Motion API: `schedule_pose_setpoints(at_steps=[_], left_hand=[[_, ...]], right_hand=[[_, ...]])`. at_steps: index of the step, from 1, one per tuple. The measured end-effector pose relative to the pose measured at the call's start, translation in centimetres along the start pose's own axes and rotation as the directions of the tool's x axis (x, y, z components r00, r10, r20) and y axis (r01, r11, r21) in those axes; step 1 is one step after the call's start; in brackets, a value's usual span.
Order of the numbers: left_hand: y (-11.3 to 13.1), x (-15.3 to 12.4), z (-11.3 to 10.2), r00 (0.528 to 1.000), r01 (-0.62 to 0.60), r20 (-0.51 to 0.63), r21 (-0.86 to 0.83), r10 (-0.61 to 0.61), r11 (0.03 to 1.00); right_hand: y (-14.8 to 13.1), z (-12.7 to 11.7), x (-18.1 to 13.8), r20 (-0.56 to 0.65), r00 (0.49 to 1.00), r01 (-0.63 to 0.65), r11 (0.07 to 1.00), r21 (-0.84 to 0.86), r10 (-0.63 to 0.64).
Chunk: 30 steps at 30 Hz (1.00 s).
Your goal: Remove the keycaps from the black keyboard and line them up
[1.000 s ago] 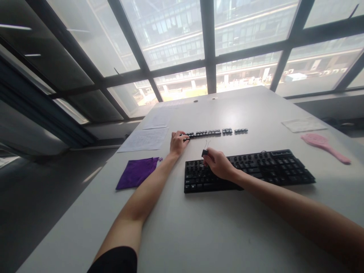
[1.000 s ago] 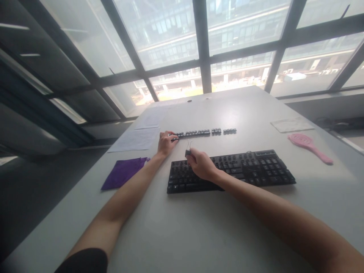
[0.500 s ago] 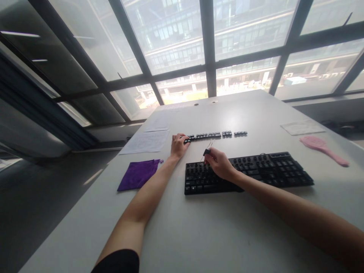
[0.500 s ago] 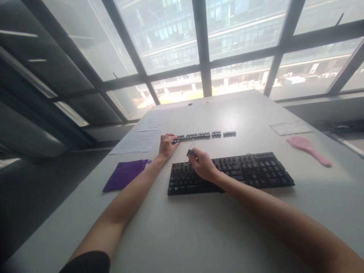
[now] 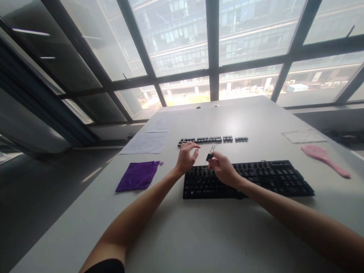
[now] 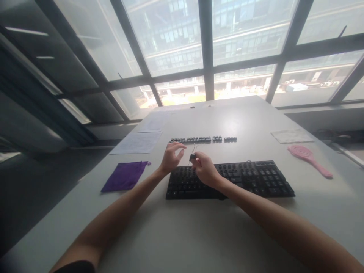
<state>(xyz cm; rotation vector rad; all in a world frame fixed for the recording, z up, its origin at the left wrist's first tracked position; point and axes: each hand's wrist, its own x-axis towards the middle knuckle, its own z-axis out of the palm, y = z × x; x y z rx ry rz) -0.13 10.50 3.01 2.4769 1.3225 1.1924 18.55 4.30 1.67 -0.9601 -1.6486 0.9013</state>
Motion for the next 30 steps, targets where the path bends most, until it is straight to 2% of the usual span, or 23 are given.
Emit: schedule_pose_setpoints(at_steps=[5, 11, 17, 22, 30], left_hand=[[2.9, -2.6, 0.3, 0.992, 0.015, 0.126, -0.115, 0.000, 0.993], [3.5, -5.3, -0.3, 0.971, 0.046, 0.238, -0.120, -0.016, 0.992], [3.8, -5.9, -0.4, 0.935, -0.077, 0.337, -0.108, 0.109, 0.991], [3.8, -5.8, -0.6, 0.916, -0.103, 0.376, -0.112, 0.138, 0.988], [4.7, -5.4, -1.4, 0.891, -0.149, 0.421, -0.085, 0.171, 0.985]], right_hand=[[0.4, -0.1, -0.6, 0.086, 0.993, 0.086, 0.994, -0.068, -0.080], [0.4, -0.6, -0.9, 0.206, 0.976, 0.098, 0.988, -0.117, -0.072], [0.0, -0.7, -1.9, 0.242, 0.953, 0.236, 0.950, -0.203, -0.185], [-0.1, -0.8, -2.3, 0.309, 0.928, 0.297, 0.916, -0.270, -0.209], [0.2, -0.7, -2.3, 0.187, 0.969, 0.202, 0.956, -0.212, -0.163]])
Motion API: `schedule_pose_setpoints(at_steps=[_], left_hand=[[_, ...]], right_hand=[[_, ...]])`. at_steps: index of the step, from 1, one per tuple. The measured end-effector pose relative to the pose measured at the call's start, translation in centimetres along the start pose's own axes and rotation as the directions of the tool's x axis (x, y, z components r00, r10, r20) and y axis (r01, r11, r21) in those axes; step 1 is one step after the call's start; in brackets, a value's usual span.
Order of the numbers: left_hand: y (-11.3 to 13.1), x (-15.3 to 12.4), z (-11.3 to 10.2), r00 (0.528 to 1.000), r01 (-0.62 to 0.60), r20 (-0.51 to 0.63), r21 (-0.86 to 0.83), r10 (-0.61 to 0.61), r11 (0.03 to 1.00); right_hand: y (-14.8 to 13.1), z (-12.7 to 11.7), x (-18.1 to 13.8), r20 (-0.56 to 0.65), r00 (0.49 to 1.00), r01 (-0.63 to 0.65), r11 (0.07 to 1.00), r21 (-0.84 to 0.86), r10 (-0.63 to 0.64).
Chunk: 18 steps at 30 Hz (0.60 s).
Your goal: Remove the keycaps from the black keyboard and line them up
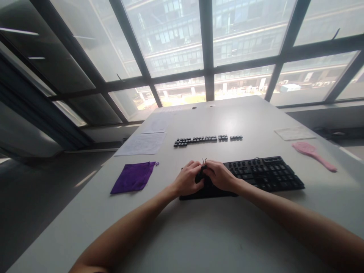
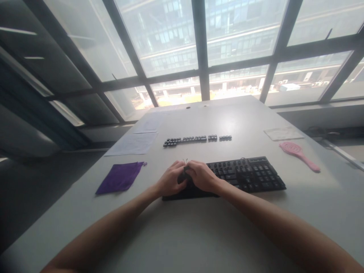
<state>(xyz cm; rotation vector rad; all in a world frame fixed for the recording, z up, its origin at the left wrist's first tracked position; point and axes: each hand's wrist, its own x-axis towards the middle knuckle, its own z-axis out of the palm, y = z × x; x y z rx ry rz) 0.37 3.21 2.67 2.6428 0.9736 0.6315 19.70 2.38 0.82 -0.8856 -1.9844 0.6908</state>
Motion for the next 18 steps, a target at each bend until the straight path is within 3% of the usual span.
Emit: schedule_pose_setpoints(at_steps=[9, 18], left_hand=[[-0.2, 0.1, 0.8, 0.997, 0.075, -0.005, 0.011, -0.075, 0.997], [0.9, 0.0, 1.4, 0.985, 0.111, -0.132, 0.005, -0.109, 0.994]], right_hand=[[0.1, -0.2, 0.0, -0.041, 0.999, -0.019, 1.000, 0.012, 0.019], [0.5, -0.3, 0.2, -0.129, 0.983, -0.112, 0.984, 0.135, 0.130]])
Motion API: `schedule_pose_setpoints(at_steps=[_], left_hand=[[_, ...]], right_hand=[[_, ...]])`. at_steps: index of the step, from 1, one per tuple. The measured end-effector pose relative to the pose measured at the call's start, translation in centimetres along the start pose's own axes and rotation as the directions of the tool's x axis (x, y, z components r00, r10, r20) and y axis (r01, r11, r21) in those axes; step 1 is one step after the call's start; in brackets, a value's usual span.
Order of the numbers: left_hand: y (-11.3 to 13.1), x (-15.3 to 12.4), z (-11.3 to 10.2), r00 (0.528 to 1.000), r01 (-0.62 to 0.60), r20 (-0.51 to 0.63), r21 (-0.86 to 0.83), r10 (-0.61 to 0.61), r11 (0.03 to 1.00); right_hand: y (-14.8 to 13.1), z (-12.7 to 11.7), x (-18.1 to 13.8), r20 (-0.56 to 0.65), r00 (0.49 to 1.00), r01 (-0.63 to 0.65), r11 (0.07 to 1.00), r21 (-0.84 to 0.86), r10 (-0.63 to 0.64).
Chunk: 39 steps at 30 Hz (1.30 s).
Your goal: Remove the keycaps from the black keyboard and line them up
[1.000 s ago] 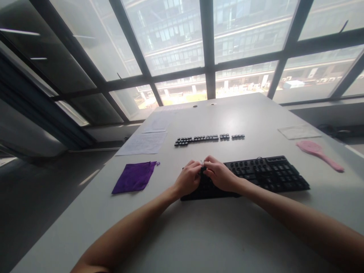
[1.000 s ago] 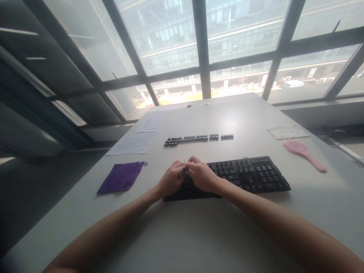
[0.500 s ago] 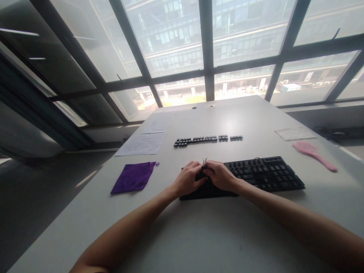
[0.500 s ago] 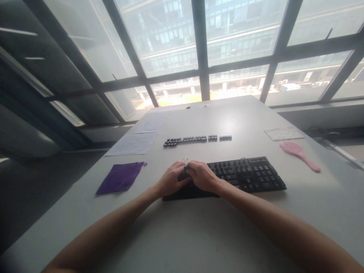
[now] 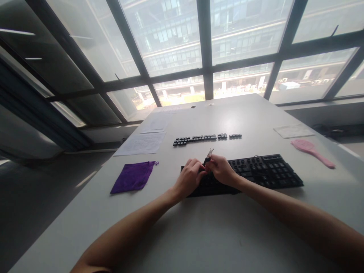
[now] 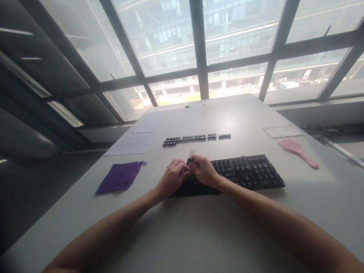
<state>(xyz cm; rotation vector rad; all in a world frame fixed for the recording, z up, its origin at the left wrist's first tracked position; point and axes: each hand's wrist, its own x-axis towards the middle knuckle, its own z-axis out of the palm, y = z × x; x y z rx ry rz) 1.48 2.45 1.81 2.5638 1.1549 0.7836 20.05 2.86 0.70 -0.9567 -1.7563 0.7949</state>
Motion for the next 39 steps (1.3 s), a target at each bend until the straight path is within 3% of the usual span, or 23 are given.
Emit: schedule_pose_setpoints(at_steps=[9, 15, 20, 23, 27, 32, 36, 39], left_hand=[[-0.5, 0.0, 0.2, 0.994, 0.017, -0.106, -0.112, -0.029, 0.994], [-0.9, -0.4, 0.5, 0.977, -0.008, -0.214, -0.097, -0.013, 0.995], [-0.6, -0.3, 0.4, 0.989, -0.079, -0.127, -0.025, 0.075, 0.997], [0.0, -0.2, 0.2, 0.990, -0.095, -0.101, 0.005, 0.095, 0.996], [0.1, 0.4, -0.8, 0.977, -0.065, -0.205, -0.049, 0.054, 0.997], [-4.1, 3.2, -1.9, 0.972, 0.040, -0.222, -0.174, -0.079, 0.984], [-8.7, 4.5, -1.4, 0.962, 0.184, -0.177, -0.146, -0.209, 0.972], [-10.5, 4.4, -0.9, 0.962, 0.230, -0.131, -0.089, -0.241, 0.969]], right_hand=[[-0.8, 0.1, -0.1, -0.102, 0.992, 0.071, 0.996, -0.055, -0.076], [-0.9, 0.3, -0.4, -0.043, 0.997, 0.063, 0.990, -0.128, -0.069], [-0.6, 0.4, -0.3, -0.117, 0.993, -0.033, 0.986, -0.166, 0.014], [-0.4, 0.5, 0.1, -0.147, 0.988, -0.066, 0.994, -0.086, 0.053], [-0.2, 0.5, 0.6, -0.147, 0.979, -0.124, 0.987, 0.107, 0.139], [0.3, 0.6, 0.8, -0.156, 0.971, -0.147, 0.968, 0.202, 0.181], [0.4, 0.7, 0.7, -0.134, 0.977, -0.138, 0.972, 0.190, 0.165], [0.3, 0.8, 0.7, -0.128, 0.979, -0.134, 0.970, 0.203, 0.162]])
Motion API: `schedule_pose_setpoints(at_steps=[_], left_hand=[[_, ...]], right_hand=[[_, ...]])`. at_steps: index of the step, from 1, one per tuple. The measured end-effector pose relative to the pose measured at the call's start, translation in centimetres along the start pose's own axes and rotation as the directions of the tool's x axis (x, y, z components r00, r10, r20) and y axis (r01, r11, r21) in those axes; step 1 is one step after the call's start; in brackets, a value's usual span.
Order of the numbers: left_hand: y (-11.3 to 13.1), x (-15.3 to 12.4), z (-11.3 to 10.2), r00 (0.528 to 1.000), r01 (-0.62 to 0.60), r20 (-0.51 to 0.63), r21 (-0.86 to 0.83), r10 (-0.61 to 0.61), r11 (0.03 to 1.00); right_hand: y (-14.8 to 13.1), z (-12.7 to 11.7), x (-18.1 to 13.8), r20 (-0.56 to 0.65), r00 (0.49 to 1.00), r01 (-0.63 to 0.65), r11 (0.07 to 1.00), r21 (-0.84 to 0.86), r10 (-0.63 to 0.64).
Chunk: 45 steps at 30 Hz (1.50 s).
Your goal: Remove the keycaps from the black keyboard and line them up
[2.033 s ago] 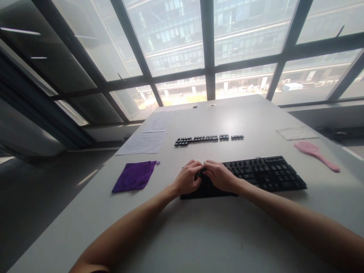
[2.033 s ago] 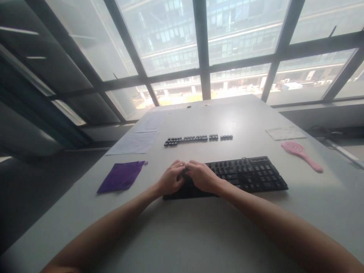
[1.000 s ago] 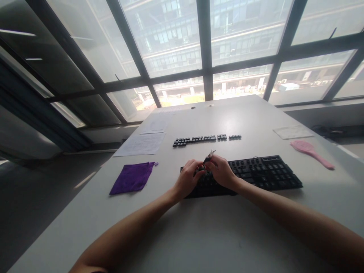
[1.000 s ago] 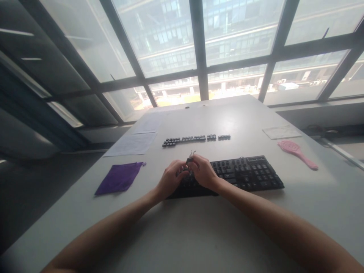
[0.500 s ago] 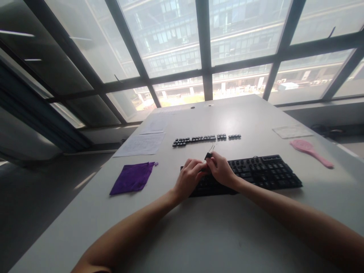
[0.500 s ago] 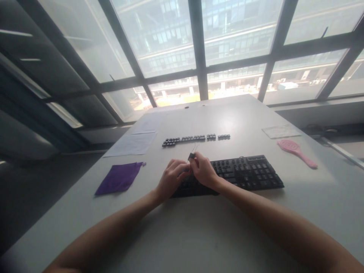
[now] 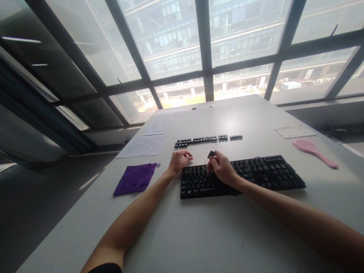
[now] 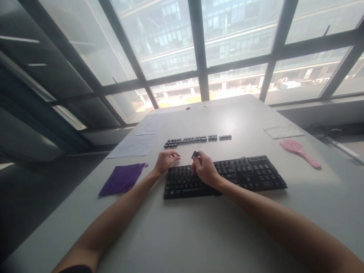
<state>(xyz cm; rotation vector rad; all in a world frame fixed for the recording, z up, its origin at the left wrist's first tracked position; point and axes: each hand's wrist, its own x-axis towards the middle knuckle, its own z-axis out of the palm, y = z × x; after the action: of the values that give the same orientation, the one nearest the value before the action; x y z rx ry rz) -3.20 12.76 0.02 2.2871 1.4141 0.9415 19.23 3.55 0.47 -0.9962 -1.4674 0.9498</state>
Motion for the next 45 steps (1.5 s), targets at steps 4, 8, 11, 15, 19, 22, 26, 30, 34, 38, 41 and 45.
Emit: schedule_pose_setpoints(at_steps=[4, 8, 11, 15, 19, 22, 26, 30, 34, 38, 41, 45], left_hand=[[-0.6, -0.3, -0.5, 0.999, 0.004, 0.033, -0.007, -0.004, 1.000], [-0.9, -0.7, -1.2, 0.992, -0.074, 0.096, -0.043, 0.078, 0.996], [-1.4, -0.6, -1.3, 0.984, -0.143, 0.099, -0.051, 0.147, 0.988], [-2.0, 0.7, -0.7, 0.980, -0.198, 0.039, 0.076, 0.195, 0.977], [-2.4, 3.1, 0.0, 0.975, -0.216, -0.008, 0.236, 0.224, 0.947], [-2.7, 4.6, 0.3, 0.978, -0.187, -0.033, 0.287, 0.205, 0.939], [-3.5, 5.6, 0.7, 0.981, -0.161, -0.058, 0.291, 0.185, 0.943], [-4.2, 5.7, 0.7, 0.981, -0.148, -0.083, 0.282, 0.178, 0.948], [-4.6, 5.7, 0.8, 0.979, -0.141, -0.098, 0.289, 0.176, 0.947], [-4.7, 5.9, 1.1, 0.977, -0.139, -0.114, 0.298, 0.180, 0.944], [-4.7, 5.8, 1.1, 0.978, -0.135, -0.115, 0.294, 0.175, 0.946], [-3.7, 5.6, 0.3, 0.961, -0.173, -0.165, 0.269, 0.222, 0.947]], right_hand=[[-0.1, 0.0, 0.0, -0.003, 1.000, -0.002, 1.000, 0.007, 0.002], [0.0, 0.0, 0.1, -0.004, 1.000, -0.002, 1.000, 0.005, 0.002], [0.0, 0.0, 0.0, 0.006, 1.000, -0.003, 1.000, 0.011, 0.003], [0.2, 0.0, 0.1, 0.018, 1.000, -0.008, 1.000, 0.020, 0.008], [0.2, -0.1, 0.1, 0.013, 1.000, -0.003, 1.000, 0.024, 0.003], [0.1, -0.1, 0.1, 0.016, 1.000, -0.003, 1.000, 0.017, 0.003], [0.0, -0.2, 0.1, 0.022, 1.000, -0.010, 1.000, 0.011, 0.010], [0.0, -0.2, 0.1, 0.033, 0.999, -0.019, 0.999, 0.031, 0.018], [0.1, -0.1, 0.1, 0.028, 0.999, -0.018, 0.999, 0.034, 0.017], [0.1, 0.0, 0.2, 0.023, 1.000, -0.020, 0.999, 0.043, 0.019], [0.0, -0.1, 0.1, 0.023, 1.000, -0.022, 0.999, 0.050, 0.021], [-0.2, -0.2, 0.0, 0.011, 1.000, -0.013, 0.998, 0.065, 0.012]])
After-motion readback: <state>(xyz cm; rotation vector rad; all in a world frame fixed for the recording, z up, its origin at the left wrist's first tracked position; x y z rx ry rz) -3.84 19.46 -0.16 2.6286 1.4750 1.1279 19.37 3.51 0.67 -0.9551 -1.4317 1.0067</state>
